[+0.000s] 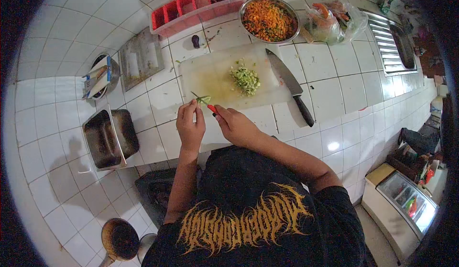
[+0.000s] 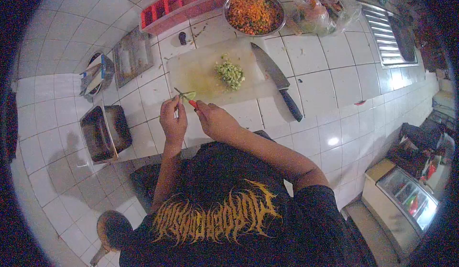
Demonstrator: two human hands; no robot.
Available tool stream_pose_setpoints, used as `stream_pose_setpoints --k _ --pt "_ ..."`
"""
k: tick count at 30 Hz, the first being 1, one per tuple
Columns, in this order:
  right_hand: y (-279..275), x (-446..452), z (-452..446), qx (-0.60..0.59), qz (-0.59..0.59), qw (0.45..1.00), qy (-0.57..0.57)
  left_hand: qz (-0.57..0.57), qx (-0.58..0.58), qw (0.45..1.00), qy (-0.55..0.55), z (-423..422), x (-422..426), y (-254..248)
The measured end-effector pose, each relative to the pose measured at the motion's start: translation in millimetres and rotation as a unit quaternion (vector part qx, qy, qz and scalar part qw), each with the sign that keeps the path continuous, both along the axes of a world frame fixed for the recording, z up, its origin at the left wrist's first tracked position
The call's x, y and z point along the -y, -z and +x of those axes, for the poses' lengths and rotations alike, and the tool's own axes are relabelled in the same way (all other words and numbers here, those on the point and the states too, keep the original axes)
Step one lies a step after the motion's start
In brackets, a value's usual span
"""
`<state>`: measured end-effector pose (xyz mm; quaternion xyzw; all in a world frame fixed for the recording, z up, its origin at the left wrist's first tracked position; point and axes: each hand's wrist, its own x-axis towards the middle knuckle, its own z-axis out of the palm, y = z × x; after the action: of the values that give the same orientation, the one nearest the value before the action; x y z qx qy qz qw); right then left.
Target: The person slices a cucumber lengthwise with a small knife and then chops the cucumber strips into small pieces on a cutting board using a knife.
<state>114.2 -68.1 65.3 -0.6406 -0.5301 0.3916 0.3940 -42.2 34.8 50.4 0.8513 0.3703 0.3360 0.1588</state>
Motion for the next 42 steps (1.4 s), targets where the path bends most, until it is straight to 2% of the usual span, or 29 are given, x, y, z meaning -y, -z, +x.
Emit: stream_pose_setpoints --k 12,20,29,33,35,38,42 --pt "7.0 -1.0 -1.9 -0.004 0.018 1.0 0.002 -0.02 0.003 1.0 -0.014 -1.9 -0.4 3.5" --pt "26.0 -1.0 -0.6 0.017 -0.013 1.0 -0.006 -0.003 0.008 1.0 -0.004 -2.4 -2.7 5.0" --pt "16.6 -3.8 4.1 0.024 -0.036 0.999 -0.008 0.0 0.007 1.0 -0.006 0.7 -2.6 -1.7" --pt "30.6 -2.2 4.4 0.045 -0.004 0.999 0.0 -0.009 0.013 1.0 -0.005 1.5 -4.1 1.0" --pt "42.2 -1.0 10.2 0.092 -0.109 0.989 -0.039 -0.007 0.016 1.0 -0.003 1.7 -3.0 0.9" --pt "60.2 3.8 12.5 0.093 -0.116 0.988 -0.034 -0.004 -0.012 1.0 -0.002 4.3 -3.4 -2.3" --pt "55.7 4.6 16.6 0.094 -0.115 0.988 -0.039 0.001 -0.005 1.0 -0.005 2.4 -6.2 0.8"
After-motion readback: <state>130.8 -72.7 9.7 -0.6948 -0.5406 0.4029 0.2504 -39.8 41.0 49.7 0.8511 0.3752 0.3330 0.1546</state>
